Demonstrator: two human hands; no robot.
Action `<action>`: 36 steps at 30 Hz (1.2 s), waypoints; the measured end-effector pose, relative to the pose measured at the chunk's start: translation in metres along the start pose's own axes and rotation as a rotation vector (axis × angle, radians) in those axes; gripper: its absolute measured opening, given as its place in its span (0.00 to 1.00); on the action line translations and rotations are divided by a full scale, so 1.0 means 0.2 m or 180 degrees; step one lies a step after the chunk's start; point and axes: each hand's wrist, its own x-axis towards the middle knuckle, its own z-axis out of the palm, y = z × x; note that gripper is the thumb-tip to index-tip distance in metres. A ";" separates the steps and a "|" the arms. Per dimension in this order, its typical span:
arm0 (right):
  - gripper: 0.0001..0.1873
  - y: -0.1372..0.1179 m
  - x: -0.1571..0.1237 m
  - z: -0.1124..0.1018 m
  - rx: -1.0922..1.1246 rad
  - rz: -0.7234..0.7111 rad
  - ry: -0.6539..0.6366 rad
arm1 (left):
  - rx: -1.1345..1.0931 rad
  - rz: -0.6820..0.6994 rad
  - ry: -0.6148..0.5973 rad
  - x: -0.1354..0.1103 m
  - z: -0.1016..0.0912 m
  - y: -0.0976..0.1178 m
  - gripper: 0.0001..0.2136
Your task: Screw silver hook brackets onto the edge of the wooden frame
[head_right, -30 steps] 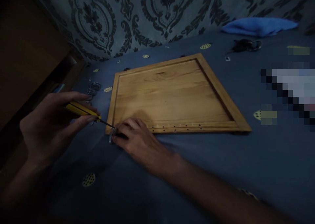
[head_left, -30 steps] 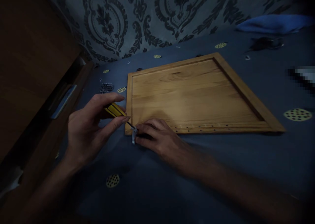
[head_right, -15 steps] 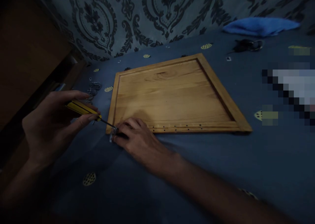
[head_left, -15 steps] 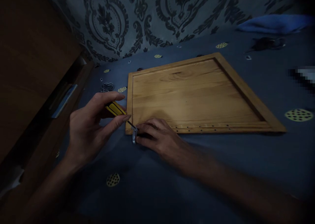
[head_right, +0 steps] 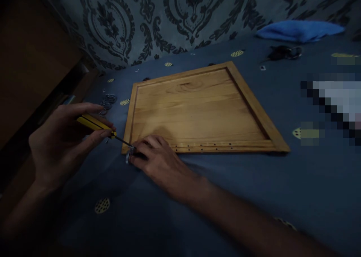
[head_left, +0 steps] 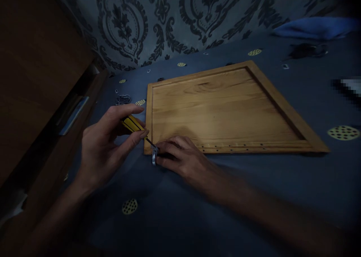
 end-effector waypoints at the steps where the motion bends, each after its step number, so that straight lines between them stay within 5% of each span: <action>1: 0.13 0.00 0.00 0.00 0.0004 0.0005 -0.0007 | -0.0007 0.0007 -0.0007 0.00 0.00 0.00 0.19; 15: 0.12 0.00 0.00 0.01 -0.0063 0.0021 0.0033 | 0.0072 0.0008 -0.0106 0.01 -0.01 0.01 0.18; 22: 0.12 0.00 0.00 0.00 0.0020 0.0092 -0.0080 | 0.0011 0.0192 0.0433 0.02 -0.03 0.00 0.18; 36: 0.12 0.00 0.00 0.01 -0.0016 0.0044 -0.0018 | 0.0055 0.0183 0.0114 0.01 -0.01 -0.01 0.18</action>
